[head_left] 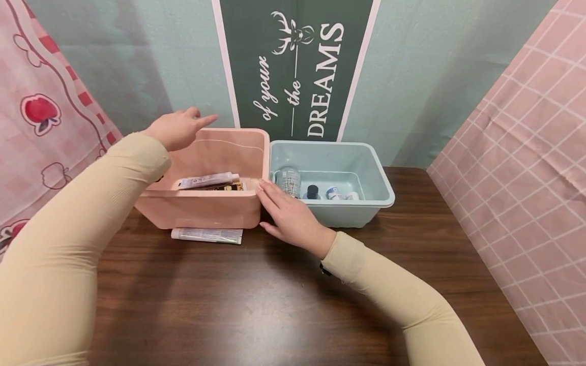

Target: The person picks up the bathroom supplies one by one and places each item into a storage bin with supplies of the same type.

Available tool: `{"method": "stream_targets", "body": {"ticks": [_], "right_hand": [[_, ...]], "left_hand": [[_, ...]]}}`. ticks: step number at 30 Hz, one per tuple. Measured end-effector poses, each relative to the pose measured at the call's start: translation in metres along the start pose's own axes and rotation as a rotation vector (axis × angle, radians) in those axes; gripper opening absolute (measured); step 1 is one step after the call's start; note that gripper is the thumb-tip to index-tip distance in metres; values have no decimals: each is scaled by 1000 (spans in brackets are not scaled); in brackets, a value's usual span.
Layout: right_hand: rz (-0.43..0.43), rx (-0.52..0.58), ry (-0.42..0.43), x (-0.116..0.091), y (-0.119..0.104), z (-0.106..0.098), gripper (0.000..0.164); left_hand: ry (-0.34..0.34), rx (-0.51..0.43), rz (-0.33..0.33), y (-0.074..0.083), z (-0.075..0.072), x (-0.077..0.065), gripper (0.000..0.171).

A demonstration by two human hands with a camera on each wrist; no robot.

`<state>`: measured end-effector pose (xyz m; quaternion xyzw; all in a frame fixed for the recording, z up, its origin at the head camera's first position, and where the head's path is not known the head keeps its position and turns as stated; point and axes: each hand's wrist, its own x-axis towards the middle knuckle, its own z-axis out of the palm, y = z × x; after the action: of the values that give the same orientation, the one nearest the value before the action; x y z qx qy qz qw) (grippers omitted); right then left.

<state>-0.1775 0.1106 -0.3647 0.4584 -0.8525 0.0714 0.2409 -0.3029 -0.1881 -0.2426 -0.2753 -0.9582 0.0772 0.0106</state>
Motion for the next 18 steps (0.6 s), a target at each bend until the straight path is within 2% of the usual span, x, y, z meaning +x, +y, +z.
{"method": "stream_targets", "body": {"ticks": [7,13,18], "right_hand": [[9,5,-18,0,-1,-1,71],[13,4,-20,0,0,0,72],[12,5,-20,1,0,0,72]], "left_hand": [[-55,-18,-25,2,-1,-2,58],[-111,2,-24,5,-5,-3,59],[-126,30,-51,8,-7,-7,60]]}}
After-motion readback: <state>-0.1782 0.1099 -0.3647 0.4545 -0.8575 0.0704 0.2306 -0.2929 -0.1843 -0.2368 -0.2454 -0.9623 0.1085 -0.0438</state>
